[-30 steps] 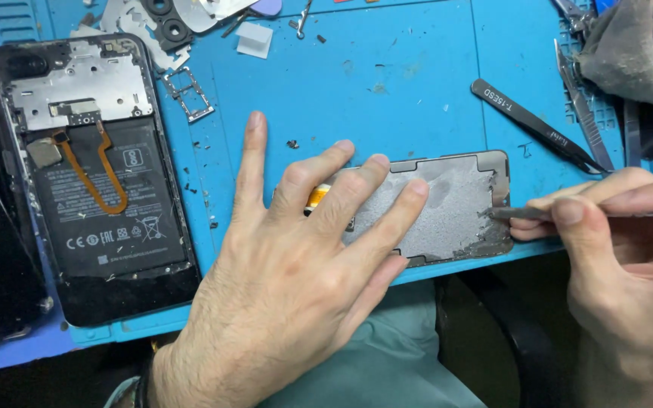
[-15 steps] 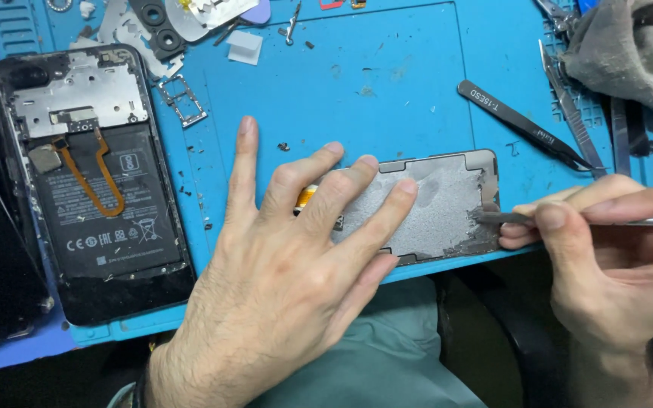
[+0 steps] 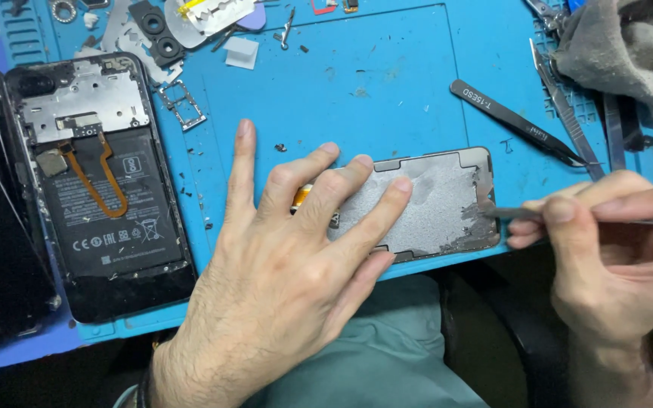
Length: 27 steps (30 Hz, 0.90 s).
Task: Scraping adhesive residue from a smartphone screen and cleaning it with a cloth
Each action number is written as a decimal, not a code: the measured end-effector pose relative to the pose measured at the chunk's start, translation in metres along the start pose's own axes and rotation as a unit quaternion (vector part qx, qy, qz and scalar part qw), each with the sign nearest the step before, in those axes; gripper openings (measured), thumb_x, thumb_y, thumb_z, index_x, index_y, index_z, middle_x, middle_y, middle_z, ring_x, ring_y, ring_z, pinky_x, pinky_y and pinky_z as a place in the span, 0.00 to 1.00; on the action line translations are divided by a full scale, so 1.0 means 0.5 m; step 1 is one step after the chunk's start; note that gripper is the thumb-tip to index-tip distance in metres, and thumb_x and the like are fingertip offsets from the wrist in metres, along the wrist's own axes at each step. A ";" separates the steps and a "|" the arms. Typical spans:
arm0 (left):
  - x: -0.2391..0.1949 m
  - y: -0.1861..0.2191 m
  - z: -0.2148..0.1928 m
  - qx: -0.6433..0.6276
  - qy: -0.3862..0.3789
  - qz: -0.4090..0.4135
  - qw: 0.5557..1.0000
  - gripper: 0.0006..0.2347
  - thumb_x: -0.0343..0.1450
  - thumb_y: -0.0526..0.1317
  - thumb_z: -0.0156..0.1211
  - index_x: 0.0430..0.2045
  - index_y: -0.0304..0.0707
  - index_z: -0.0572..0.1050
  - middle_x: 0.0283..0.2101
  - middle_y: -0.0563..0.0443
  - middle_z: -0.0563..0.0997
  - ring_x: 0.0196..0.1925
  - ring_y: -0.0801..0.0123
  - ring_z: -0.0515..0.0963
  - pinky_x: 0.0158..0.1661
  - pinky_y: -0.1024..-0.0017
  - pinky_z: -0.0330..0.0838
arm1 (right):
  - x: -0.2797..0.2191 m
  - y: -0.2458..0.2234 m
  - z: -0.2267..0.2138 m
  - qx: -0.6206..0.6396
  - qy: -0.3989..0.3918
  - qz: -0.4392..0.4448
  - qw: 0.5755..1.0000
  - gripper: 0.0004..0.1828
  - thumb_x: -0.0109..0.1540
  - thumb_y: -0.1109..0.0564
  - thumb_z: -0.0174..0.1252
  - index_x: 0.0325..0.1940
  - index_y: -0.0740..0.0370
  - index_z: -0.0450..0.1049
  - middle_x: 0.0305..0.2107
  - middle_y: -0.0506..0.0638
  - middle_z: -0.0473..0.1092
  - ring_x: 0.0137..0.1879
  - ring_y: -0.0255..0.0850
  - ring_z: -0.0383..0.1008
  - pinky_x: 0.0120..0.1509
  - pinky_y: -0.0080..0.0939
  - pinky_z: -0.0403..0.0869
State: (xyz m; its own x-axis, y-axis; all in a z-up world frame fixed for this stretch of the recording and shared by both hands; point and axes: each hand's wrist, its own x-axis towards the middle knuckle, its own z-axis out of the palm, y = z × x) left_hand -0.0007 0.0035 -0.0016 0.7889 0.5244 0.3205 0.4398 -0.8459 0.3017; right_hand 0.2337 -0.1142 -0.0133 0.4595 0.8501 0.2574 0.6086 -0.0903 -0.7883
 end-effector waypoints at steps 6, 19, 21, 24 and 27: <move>0.000 0.002 0.000 -0.001 0.001 -0.004 1.000 0.21 0.74 0.50 0.65 0.61 0.46 0.74 0.58 0.42 0.76 0.62 0.46 0.72 0.66 0.21 0.52 | 0.012 -0.012 0.002 -0.006 -0.038 -0.066 0.997 0.11 0.74 0.80 0.51 0.36 0.85 0.66 0.32 0.73 0.69 0.33 0.54 0.77 0.43 0.45 0.82; 0.001 0.004 -0.002 0.002 0.000 0.000 1.000 0.22 0.74 0.49 0.66 0.61 0.46 0.73 0.56 0.43 0.75 0.61 0.47 0.72 0.67 0.22 0.53 | 0.014 -0.012 -0.001 0.004 -0.069 -0.076 0.995 0.14 0.71 0.78 0.55 0.35 0.78 0.58 0.30 0.68 0.69 0.31 0.50 0.78 0.40 0.44 0.82; 0.000 0.004 -0.002 0.006 0.001 0.000 1.000 0.22 0.73 0.50 0.66 0.60 0.46 0.74 0.56 0.43 0.75 0.61 0.47 0.72 0.66 0.22 0.53 | -0.002 0.009 -0.001 0.007 -0.003 -0.040 0.999 0.13 0.78 0.79 0.52 0.38 0.86 0.66 0.36 0.74 0.70 0.33 0.53 0.77 0.42 0.43 0.80; 0.000 0.004 -0.002 0.003 0.003 0.002 1.000 0.21 0.74 0.49 0.65 0.61 0.45 0.73 0.56 0.43 0.75 0.61 0.46 0.72 0.67 0.22 0.53 | 0.007 -0.029 0.003 0.026 -0.056 -0.050 0.997 0.14 0.71 0.77 0.55 0.38 0.76 0.56 0.30 0.67 0.70 0.33 0.49 0.78 0.43 0.42 0.81; -0.001 0.004 -0.001 0.003 0.000 -0.001 1.000 0.21 0.73 0.49 0.66 0.60 0.46 0.73 0.55 0.42 0.75 0.61 0.46 0.72 0.66 0.22 0.53 | 0.014 -0.025 0.004 0.030 -0.045 -0.078 0.995 0.16 0.71 0.79 0.56 0.43 0.76 0.53 0.29 0.68 0.69 0.33 0.51 0.80 0.41 0.44 0.83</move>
State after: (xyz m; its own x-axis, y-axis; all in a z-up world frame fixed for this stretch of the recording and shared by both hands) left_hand -0.0004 0.0015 -0.0005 0.7885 0.5254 0.3197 0.4434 -0.8459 0.2964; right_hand 0.2280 -0.1062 -0.0025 0.3003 0.8950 0.3299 0.6268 0.0755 -0.7755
